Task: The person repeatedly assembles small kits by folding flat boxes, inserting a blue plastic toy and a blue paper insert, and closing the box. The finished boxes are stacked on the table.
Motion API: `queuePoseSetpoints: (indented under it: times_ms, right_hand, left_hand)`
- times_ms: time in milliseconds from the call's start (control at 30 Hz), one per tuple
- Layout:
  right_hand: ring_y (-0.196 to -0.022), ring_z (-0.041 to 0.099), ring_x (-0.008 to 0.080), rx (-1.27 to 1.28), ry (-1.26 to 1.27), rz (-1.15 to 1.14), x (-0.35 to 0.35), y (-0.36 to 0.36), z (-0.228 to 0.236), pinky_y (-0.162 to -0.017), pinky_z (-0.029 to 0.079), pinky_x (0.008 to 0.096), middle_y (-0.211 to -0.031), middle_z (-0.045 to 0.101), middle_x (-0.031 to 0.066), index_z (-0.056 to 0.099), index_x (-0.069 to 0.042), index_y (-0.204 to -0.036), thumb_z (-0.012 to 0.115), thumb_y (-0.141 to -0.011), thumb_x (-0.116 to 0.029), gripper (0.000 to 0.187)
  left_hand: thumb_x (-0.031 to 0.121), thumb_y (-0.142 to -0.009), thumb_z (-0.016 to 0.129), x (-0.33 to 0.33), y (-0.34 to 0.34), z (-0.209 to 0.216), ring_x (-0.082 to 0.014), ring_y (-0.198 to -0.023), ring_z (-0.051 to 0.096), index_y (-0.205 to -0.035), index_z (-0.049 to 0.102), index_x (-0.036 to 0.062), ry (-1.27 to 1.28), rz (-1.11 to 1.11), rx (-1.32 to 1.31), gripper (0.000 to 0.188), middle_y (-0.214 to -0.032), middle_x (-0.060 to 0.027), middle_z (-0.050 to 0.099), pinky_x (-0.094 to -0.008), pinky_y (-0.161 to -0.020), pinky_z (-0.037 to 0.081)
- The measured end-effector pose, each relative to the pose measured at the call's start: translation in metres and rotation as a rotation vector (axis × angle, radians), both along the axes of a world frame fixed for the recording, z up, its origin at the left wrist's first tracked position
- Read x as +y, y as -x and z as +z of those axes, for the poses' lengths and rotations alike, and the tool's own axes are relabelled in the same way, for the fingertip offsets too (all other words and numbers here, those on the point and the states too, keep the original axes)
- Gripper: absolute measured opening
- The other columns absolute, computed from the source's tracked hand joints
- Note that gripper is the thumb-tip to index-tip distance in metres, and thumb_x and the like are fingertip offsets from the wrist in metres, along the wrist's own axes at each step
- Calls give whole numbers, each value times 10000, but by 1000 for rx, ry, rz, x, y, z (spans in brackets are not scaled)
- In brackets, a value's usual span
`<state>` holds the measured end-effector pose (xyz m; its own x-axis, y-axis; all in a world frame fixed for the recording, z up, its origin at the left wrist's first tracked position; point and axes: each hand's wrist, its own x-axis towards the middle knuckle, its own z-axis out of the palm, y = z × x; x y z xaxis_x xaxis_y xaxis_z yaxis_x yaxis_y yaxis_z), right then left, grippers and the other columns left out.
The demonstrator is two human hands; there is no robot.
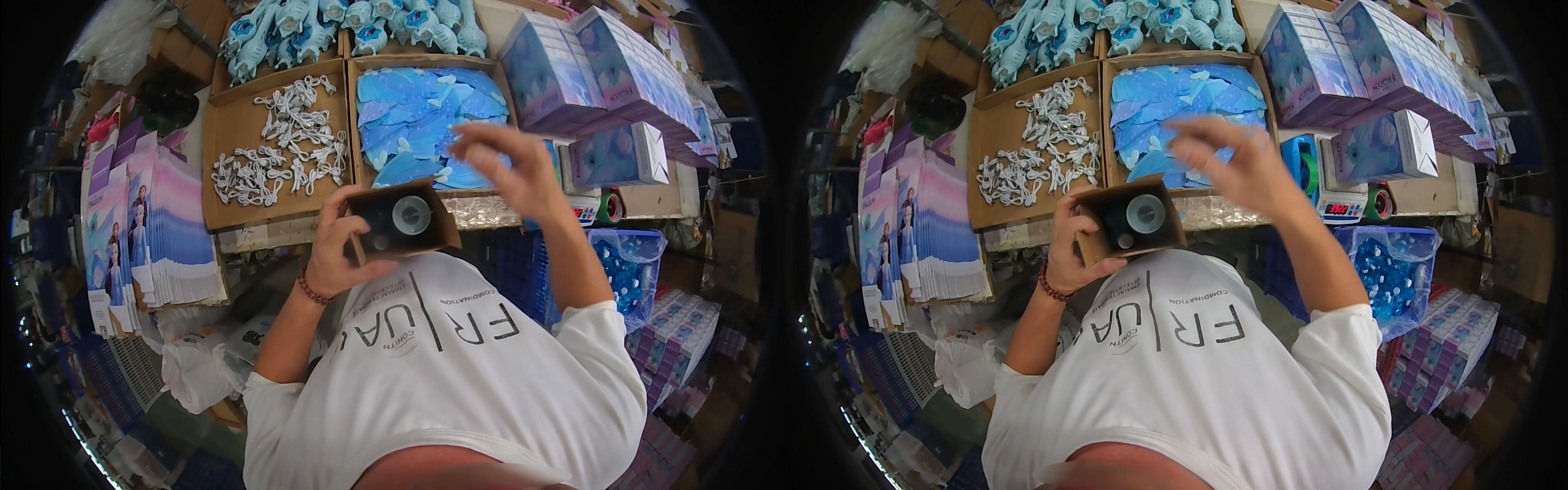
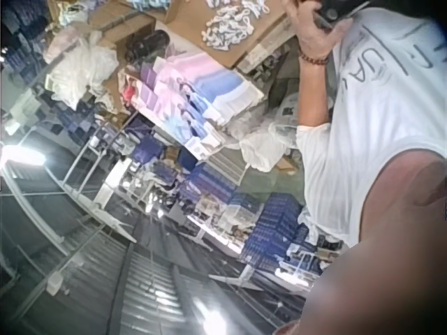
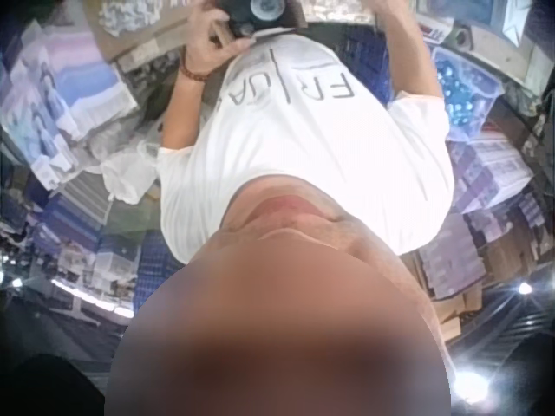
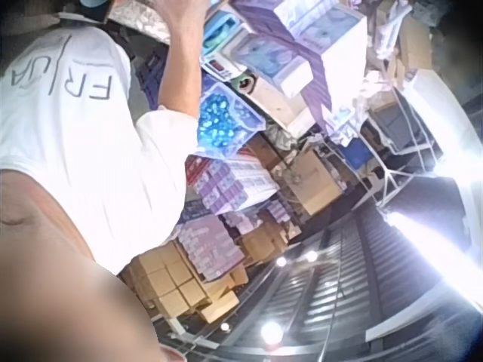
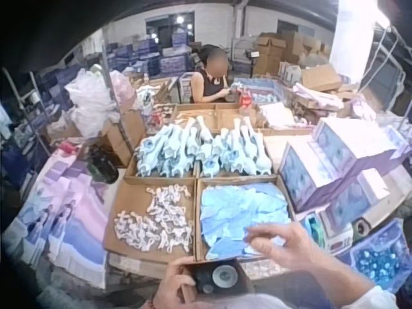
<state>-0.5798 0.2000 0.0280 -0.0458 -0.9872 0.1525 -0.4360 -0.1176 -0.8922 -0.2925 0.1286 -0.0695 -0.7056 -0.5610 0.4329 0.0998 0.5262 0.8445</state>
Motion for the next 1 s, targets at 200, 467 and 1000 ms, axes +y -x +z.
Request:
queuePoseSetpoints:
  times_ms: [200, 467, 1000]
  right_hand:
    - [-1038, 639, 332, 656, -111, -96, -101, 109, -99, -881, 508, 427, -1115, 684, 159, 631, -129, -1239, 598, -940, -302, 347]
    - [-1171, 580, 347, 836, -525, -6, -233, 67, -187, -965, 477, 442, -1265, 615, 172, 581, -69, -1283, 669, -838, -492, 620]
    - [-819, 681, 244, 133, -294, -96, -242, 54, -186, -754, 522, 362, -926, 708, 176, 683, 39, -1038, 675, -841, -170, 287]
  left_hand:
    - [338, -645, 910, 2, -9, -8, -413, -1296, 423, -1050, 537, 96, -22, 39, 28, 601, -1458, -257, 302, -474, -1082, 335]
    - [630, -724, 758, 12, -23, -7, -433, -1373, 331, -1275, 497, 67, -99, 138, 63, 830, -1473, -275, 281, -527, -1122, 280]
    - [175, -936, 656, -88, 9, -66, -184, -1148, 566, -1281, 508, -48, -558, 625, -48, 437, -1274, -151, 581, -314, -956, 474]
